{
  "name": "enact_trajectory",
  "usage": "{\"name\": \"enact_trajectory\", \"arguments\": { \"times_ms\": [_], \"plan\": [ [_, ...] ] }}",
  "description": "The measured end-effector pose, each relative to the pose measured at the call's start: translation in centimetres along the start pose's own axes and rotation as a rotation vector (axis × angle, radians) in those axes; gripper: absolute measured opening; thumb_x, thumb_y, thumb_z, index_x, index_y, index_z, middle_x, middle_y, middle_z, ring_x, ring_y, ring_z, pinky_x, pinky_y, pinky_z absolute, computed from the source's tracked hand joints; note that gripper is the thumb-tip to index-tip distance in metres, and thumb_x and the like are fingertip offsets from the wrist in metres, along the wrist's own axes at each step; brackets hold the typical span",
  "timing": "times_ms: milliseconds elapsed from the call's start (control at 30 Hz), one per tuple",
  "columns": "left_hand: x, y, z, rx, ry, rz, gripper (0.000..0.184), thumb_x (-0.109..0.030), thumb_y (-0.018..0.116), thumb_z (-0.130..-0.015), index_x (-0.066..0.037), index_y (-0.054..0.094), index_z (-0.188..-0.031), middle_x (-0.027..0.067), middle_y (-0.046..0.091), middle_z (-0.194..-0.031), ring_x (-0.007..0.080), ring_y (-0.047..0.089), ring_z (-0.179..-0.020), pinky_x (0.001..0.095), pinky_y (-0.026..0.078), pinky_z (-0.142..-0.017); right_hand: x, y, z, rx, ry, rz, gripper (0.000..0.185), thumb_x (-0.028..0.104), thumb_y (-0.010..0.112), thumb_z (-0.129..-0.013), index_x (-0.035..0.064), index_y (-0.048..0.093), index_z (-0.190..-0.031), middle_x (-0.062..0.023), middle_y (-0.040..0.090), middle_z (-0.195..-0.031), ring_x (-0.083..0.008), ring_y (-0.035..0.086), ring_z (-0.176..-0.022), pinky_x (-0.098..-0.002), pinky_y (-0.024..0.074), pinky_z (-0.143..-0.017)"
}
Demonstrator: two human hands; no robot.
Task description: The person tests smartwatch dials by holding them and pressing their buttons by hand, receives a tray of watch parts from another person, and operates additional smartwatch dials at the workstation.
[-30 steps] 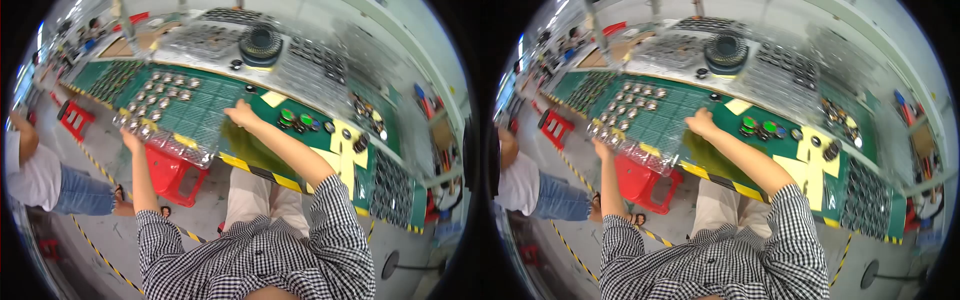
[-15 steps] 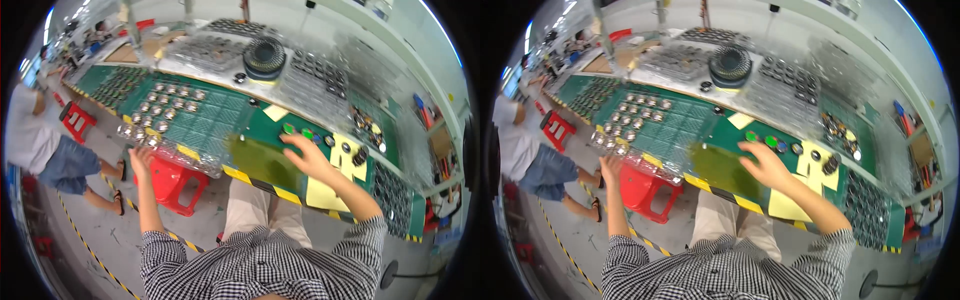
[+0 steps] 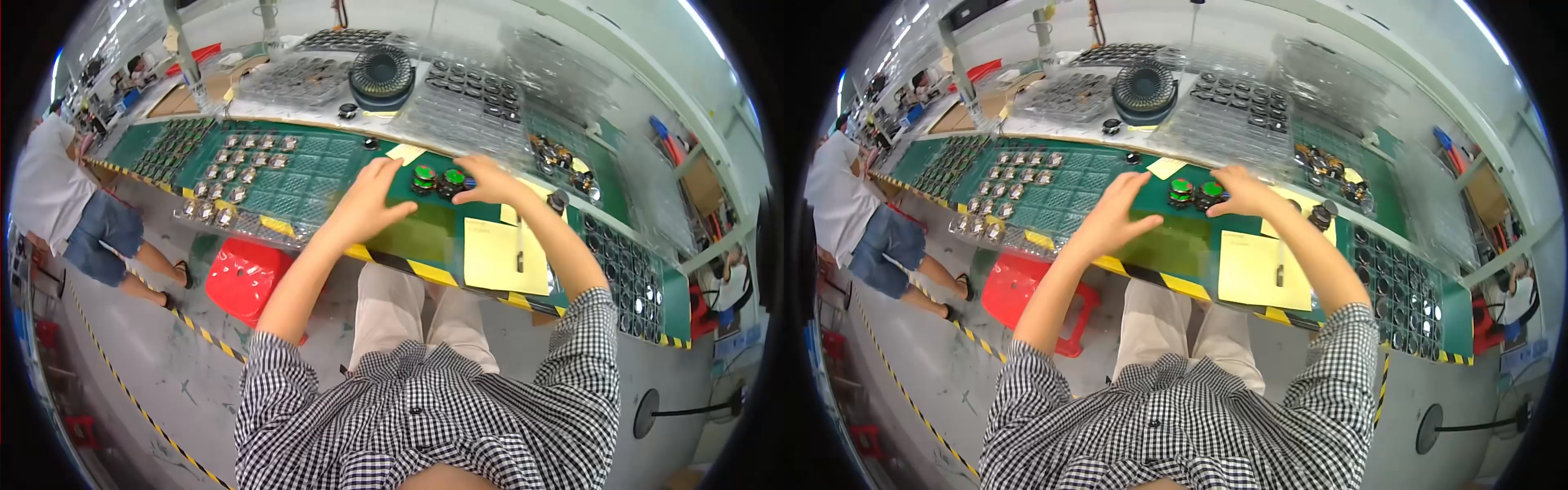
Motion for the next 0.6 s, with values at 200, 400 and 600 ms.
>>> {"name": "enact_trajectory", "arguments": {
  "times_ms": [200,400,600],
  "plan": [
    [7.3,8.3,-9.1,0.465,-0.213,-0.184,0.099,-0.049,0.082,-0.067,0.008,0.042,-0.139,0.0302,0.041,-0.139,0.0432,0.044,-0.127,0.0436,0.039,-0.107,-0.6,2.7,-1.6,-0.06,0.219,-0.049,0.078,0.043,0.081,-0.067,-0.0033,0.058,-0.124,-0.0246,0.058,-0.123,-0.0401,0.049,-0.12,-0.0425,0.0405,-0.103],
    [8.7,10.4,-10.6,0.487,-0.217,-0.241,0.086,-0.043,0.084,-0.066,0.002,0.051,-0.132,0.027,0.05,-0.127,0.0398,0.052,-0.113,0.0437,0.044,-0.097,-1.2,3.4,-1.3,-0.222,0.118,-0.151,0.063,0.033,0.082,-0.068,-0.0008,0.06,-0.116,-0.0223,0.059,-0.111,-0.0396,0.054,-0.111,-0.0428,0.0431,-0.097],
    [3.7,9.4,-8.3,-0.057,-0.017,0.009,0.057,-0.016,0.083,-0.073,0.001,0.053,-0.12,0.019,0.052,-0.115,0.0299,0.06,-0.095,0.0368,0.05,-0.084,1.6,0.7,3.6,-0.483,0.154,-0.54,0.064,0.006,0.074,-0.075,-0.0006,0.042,-0.13,-0.0169,0.056,-0.112,-0.0323,0.059,-0.11,-0.0365,0.0482,-0.092]
  ]
}}
Point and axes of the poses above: each hand's wrist, its own z-axis away from the middle knuckle, its own y-axis out of the palm, x = y × z, the point moved 1 cm from there along -z, towards the middle knuckle
